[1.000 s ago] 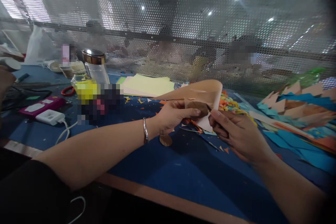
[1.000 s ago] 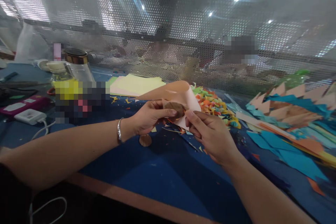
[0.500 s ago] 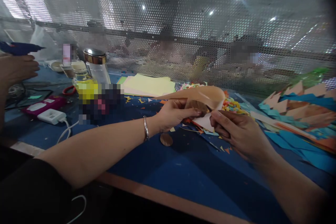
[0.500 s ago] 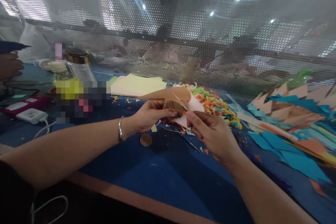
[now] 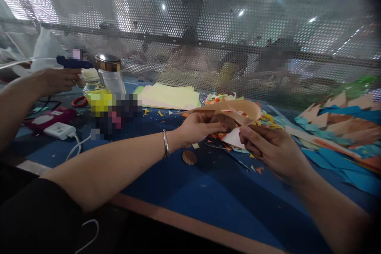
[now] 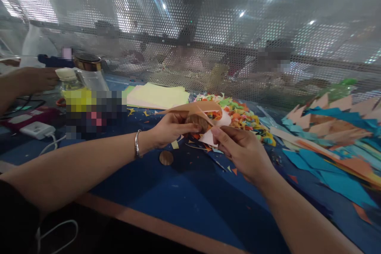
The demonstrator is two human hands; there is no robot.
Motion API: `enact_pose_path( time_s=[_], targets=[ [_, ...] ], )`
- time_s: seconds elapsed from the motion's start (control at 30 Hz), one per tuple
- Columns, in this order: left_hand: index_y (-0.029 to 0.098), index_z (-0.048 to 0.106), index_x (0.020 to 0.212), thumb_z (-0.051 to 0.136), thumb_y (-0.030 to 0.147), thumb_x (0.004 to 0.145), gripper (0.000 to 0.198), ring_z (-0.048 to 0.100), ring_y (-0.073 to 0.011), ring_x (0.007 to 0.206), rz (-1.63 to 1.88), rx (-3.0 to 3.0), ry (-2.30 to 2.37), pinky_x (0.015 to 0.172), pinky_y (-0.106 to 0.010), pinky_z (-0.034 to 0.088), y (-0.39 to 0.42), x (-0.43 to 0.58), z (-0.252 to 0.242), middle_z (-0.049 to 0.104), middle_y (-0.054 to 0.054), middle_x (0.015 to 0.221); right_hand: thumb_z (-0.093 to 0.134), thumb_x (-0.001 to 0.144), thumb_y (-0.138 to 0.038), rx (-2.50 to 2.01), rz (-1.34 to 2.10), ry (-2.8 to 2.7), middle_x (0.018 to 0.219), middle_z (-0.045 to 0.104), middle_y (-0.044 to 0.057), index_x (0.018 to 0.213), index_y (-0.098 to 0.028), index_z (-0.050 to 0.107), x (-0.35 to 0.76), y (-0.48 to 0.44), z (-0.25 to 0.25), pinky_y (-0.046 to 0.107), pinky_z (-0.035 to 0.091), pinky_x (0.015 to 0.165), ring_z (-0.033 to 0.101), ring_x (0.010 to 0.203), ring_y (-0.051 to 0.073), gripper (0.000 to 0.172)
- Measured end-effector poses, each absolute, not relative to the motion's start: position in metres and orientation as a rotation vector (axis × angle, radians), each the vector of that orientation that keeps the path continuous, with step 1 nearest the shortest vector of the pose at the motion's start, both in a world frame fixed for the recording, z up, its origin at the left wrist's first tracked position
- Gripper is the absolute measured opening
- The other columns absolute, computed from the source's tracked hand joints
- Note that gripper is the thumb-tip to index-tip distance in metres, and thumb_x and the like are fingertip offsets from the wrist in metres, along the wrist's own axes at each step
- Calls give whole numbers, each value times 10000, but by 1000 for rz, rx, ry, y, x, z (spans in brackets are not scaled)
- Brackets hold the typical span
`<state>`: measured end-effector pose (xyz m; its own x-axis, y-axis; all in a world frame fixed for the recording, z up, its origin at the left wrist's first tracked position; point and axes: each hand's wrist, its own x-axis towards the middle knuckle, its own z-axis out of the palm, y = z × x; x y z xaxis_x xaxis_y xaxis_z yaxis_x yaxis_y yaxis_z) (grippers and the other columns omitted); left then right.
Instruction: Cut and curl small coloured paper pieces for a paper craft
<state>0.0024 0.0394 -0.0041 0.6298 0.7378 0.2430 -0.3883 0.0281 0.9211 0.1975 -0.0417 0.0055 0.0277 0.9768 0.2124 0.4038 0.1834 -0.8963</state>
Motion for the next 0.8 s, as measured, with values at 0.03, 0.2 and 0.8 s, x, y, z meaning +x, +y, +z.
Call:
enact_pose_path(
  time_s=[0.03, 0.2, 0.8],
  targets=[
    [123, 785, 888, 930, 320, 634, 352, 687, -139, 826, 900, 1276, 328, 875, -331, 545, 40, 2, -4, 777, -59, 889, 690, 792, -811, -1373, 779, -1546, 508, 346, -47, 636, -212, 608, 198, -41, 5, 252, 194, 392, 274, 437, 86, 624],
    [119, 772, 876, 897, 285, 690, 279, 672, -122, 794, 864, 1277, 316, 821, -305, 528, 38, 1, -5, 752, -43, 857, 661, 804, -824, -1400, 759, -1583, 492, 331, -57, 645, -209, 616, 200, -41, 5, 246, 192, 398, 266, 431, 85, 637],
    [112, 752, 861, 873, 206, 729, 202, 657, -92, 662, 725, 1227, 351, 750, -296, 525, 37, -1, -3, 725, -20, 776, 679, 795, -820, -1429, 726, -1584, 478, 354, -50, 664, -185, 646, 203, -42, 3, 240, 214, 424, 286, 441, 86, 649]
  ],
)
